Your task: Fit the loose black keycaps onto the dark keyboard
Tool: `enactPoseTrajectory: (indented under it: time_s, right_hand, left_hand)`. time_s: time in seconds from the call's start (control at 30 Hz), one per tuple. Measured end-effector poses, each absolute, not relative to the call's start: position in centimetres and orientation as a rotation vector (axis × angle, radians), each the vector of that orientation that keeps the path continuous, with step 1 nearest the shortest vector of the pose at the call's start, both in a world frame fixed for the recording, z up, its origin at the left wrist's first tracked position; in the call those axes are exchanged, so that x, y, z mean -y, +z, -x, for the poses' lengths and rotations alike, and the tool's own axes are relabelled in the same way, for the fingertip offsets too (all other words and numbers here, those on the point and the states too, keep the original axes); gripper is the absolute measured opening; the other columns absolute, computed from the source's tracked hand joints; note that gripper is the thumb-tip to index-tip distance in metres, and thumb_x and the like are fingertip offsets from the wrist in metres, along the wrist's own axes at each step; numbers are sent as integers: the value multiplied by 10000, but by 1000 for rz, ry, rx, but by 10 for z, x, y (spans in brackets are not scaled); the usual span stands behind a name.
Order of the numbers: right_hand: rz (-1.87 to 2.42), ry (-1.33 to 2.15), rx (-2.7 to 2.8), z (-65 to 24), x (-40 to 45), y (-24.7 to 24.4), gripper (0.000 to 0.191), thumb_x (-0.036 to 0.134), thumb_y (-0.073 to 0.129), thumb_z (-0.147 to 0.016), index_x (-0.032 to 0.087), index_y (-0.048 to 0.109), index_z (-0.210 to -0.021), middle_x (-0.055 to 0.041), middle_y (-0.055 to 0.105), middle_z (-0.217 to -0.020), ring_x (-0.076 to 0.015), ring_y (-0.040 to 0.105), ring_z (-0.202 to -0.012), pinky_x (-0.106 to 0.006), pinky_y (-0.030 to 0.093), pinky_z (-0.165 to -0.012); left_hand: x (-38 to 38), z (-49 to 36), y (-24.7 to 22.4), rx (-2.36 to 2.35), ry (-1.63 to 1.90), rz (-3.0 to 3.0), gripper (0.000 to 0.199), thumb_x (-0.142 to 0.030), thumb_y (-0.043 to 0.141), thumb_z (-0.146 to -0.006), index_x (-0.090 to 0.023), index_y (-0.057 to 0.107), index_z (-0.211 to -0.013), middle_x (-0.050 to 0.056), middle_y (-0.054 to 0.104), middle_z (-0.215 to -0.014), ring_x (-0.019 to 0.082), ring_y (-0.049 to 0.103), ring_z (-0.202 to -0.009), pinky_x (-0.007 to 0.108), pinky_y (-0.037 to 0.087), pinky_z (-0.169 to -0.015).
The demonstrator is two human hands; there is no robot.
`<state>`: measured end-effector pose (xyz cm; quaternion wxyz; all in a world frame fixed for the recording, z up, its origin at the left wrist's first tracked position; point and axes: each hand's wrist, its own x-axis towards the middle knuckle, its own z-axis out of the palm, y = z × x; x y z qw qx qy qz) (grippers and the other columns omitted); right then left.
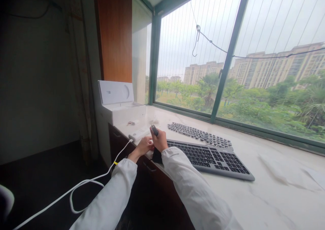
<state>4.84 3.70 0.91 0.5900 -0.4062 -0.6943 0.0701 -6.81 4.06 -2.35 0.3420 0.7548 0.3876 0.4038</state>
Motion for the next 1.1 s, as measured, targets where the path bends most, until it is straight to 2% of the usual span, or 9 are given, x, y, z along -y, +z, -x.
enactPoseTrajectory:
  time_s: [0.2,0.4,0.87,1.1]
  right_hand:
    - [997,295,1533,-45,-40,13,491,567,495,-816,219,339,-507,28,328,-458,-119,327,-464,-246,231,-469]
    - [1150,315,1544,-43,-45,16,527,641,440,-802,207,379,-511,26,363,-457,-121,347,-497,-248,249,-473]
    - [1218,322,1402,-51,-56,10,518,636,384,-830,212,379,-532,10,397,-495,-133,353,-503,-263,269,-483]
    - [1139,274,1500,-47,-49,9,520,616,416,-848,207,365,-530,23,375,-481,-120,346,-496,-250,264,-473]
  left_hand:
    - [-40,68,-22,-1095,1025,-1996,295,-312,570,-751,-120,720,-917,32,650,-583,132,581,-530,210,417,-519]
    - [-44,67,-25,-1144,1045,-2011,317,-300,573,-748,-98,725,-939,40,655,-590,129,575,-515,211,416,-512]
    - [-53,67,-35,-1078,1047,-1906,428,-452,631,-743,-150,711,-1036,48,687,-635,159,644,-577,229,487,-552]
    - [-45,68,-27,-1081,1062,-1955,304,-336,591,-759,-139,725,-948,32,650,-582,137,610,-538,205,451,-519]
